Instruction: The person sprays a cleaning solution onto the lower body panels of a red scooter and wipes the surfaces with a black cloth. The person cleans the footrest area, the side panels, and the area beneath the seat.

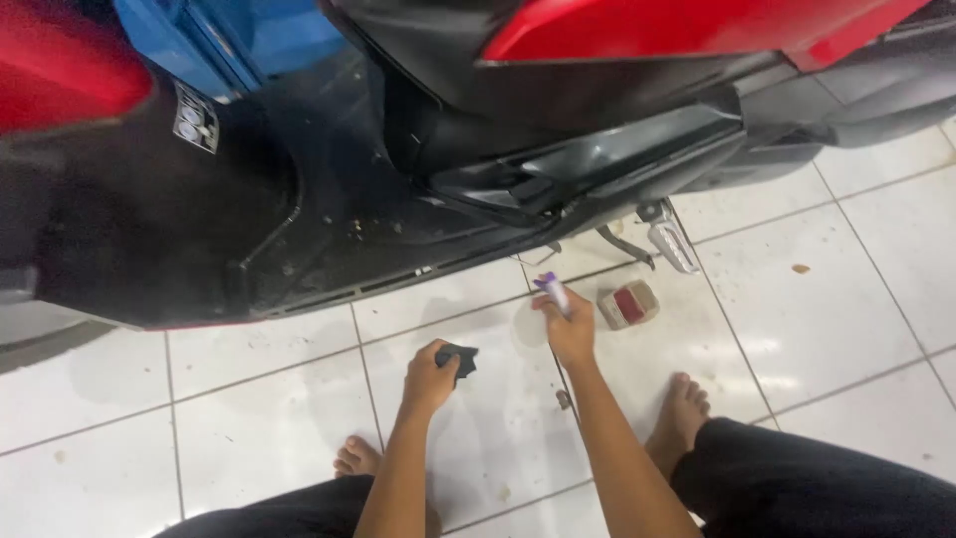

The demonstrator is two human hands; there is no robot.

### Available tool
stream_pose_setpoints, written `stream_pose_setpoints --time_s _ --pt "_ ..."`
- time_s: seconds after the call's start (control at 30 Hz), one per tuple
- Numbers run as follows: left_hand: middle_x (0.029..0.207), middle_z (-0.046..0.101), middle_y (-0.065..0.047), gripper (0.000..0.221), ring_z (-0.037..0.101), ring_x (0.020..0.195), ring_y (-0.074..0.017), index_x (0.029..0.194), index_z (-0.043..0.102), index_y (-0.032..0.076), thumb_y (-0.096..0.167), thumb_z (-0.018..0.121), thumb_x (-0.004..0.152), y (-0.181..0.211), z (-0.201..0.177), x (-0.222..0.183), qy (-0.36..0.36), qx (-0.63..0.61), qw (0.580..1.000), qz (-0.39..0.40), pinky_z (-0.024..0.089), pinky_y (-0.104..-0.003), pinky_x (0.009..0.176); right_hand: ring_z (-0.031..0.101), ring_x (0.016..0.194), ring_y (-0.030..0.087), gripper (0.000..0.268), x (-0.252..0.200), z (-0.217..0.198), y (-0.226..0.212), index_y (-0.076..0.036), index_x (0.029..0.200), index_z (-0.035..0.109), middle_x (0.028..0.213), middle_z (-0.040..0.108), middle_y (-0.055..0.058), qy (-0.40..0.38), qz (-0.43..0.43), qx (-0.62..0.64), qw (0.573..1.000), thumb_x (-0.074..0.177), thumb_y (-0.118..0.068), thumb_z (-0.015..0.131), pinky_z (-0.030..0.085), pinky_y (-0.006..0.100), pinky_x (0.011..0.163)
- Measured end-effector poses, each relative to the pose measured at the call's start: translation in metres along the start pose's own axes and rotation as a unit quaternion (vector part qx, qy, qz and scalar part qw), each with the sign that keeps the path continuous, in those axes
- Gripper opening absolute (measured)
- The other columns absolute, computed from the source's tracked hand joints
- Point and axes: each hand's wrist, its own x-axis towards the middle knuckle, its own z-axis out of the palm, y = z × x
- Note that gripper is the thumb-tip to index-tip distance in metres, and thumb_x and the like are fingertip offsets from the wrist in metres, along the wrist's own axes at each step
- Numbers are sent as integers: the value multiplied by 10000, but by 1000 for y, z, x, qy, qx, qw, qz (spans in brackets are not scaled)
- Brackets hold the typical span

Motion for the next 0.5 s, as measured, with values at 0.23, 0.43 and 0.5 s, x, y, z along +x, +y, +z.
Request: stream_pose_setpoints --time_s 0.23,0.43,0.5 --pt "767 705 -69 369 730 696 -184 1057 696 118 456 660 912 -13 32 14 32 37 997 -52 554 -329 603 688 788 175 374 -19 28 61 -100 1051 803 792 787 70 -43 -5 17 999 810 55 564 493 327 836" --pt "1325 574 -274 824 590 1263 -453 1323 411 -85 160 913 717 43 38 -32 -62 -84 995 -7 573 -592 987 715 855 219 494 -57 48 56 -69 1245 745 855 795 120 -63 -49 23 997 829 106 544 516 371 846" --pt "1269 526 -156 815 565 1286 -383 1317 397 -20 84 894 680 51 43 -36 -82 -64 995 11 573 -534 1038 696 803 208 464 -67 53 50 -61 1240 741 855 788 112 -41 -61 8 997 857 78 519 530 339 767"
